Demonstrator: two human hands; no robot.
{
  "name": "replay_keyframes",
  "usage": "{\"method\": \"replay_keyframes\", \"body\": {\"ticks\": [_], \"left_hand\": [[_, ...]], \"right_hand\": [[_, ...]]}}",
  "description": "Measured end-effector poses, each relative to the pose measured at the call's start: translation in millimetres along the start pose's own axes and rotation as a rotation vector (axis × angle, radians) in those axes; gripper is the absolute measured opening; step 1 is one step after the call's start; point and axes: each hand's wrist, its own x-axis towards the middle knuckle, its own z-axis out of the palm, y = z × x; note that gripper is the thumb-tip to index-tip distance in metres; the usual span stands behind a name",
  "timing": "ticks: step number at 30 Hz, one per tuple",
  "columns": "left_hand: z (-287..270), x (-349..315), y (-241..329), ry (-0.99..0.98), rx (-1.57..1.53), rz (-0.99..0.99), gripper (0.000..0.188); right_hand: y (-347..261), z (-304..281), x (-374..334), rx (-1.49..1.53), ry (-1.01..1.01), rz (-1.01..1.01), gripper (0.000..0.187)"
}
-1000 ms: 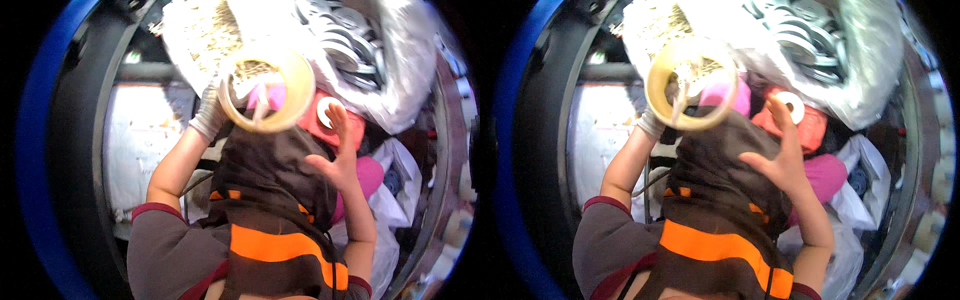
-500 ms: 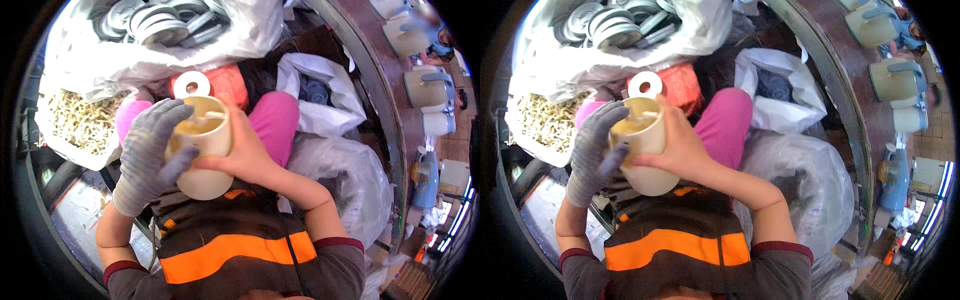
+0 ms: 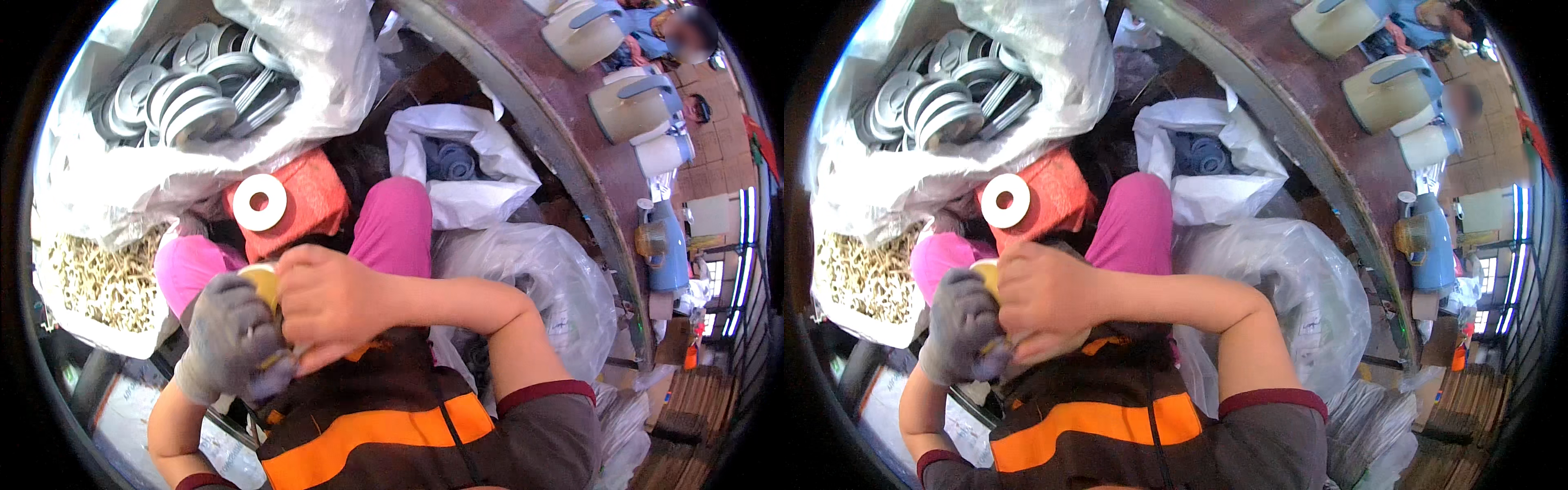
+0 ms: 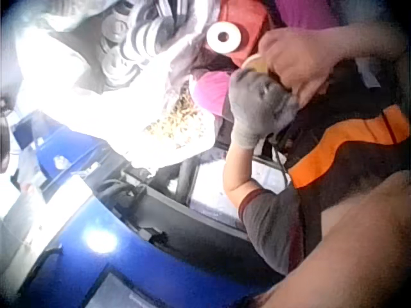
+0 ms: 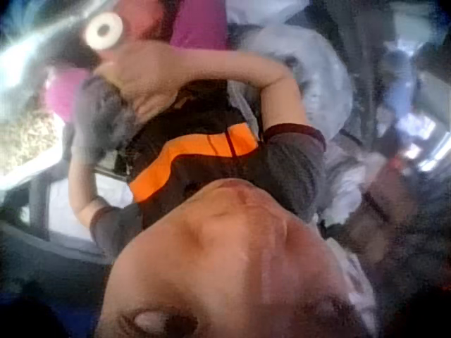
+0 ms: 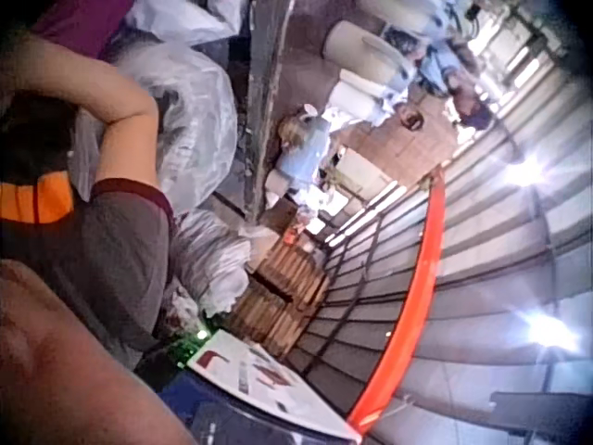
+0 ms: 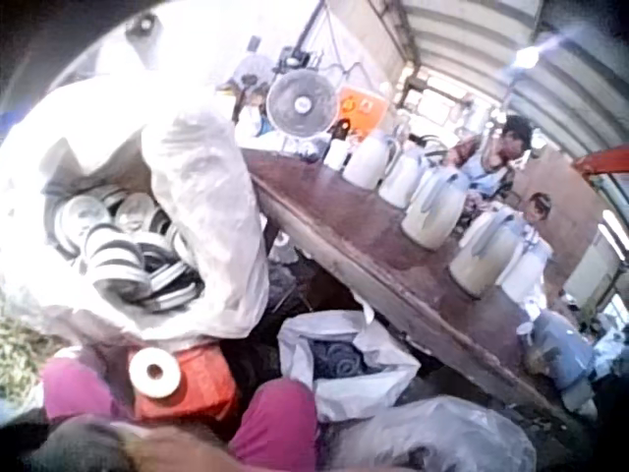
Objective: The person sits on the floor and assembles white electric kettles by hand. They pick up a kettle body, insert a grey circular filter into the opening, and then attach a grey lid with a handle. The person repeats this process for multiple units, placing the finished kettles on a nearby surface.
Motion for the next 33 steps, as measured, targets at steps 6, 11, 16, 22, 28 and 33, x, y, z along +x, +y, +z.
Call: {"method": "replay_keyframes", "body": {"ticks": [6, 11, 16, 22, 28, 33], "left_hand": [[-99.3, -191.9, -89.0, 1.012, 0.59, -0.811, 0.028], [-89.1, -179.5, -143.9, 0.421, 0.788, -1.047, 0.036], [-5.7, -6.0, 12.3, 0.226, -0.286, -0.436, 0.032], [42.9, -15.8, -53.5, 0.677, -0.665, -0.596, 0.042], [34.6, 22.5, -34.2, 0.743, -1.383, -0.77, 0.052], [64.4, 24.8, -36.8, 0.418, -1.123, -0.658, 0.045]], "right_hand": [[-17.6, -60.0, -18.8, 0.012, 0.233, 0.254, 0.033], [-12.5, -19.3, -7.6, -0.17, 0.275, 0.535, 0.032], [-30.9, 3.8, -2.2, -0.136, 0.058, 0.52, 0.02], [-39.1, -102.0, -113.7, -0.066, 0.142, 1.35, 0.028], [-112.2, -23.7, -360.5, -0.239, -0.848, 2.025, 0.037], [-139.1, 10.2, -511.8, -0.549, -0.576, 2.393, 0.036]]}}
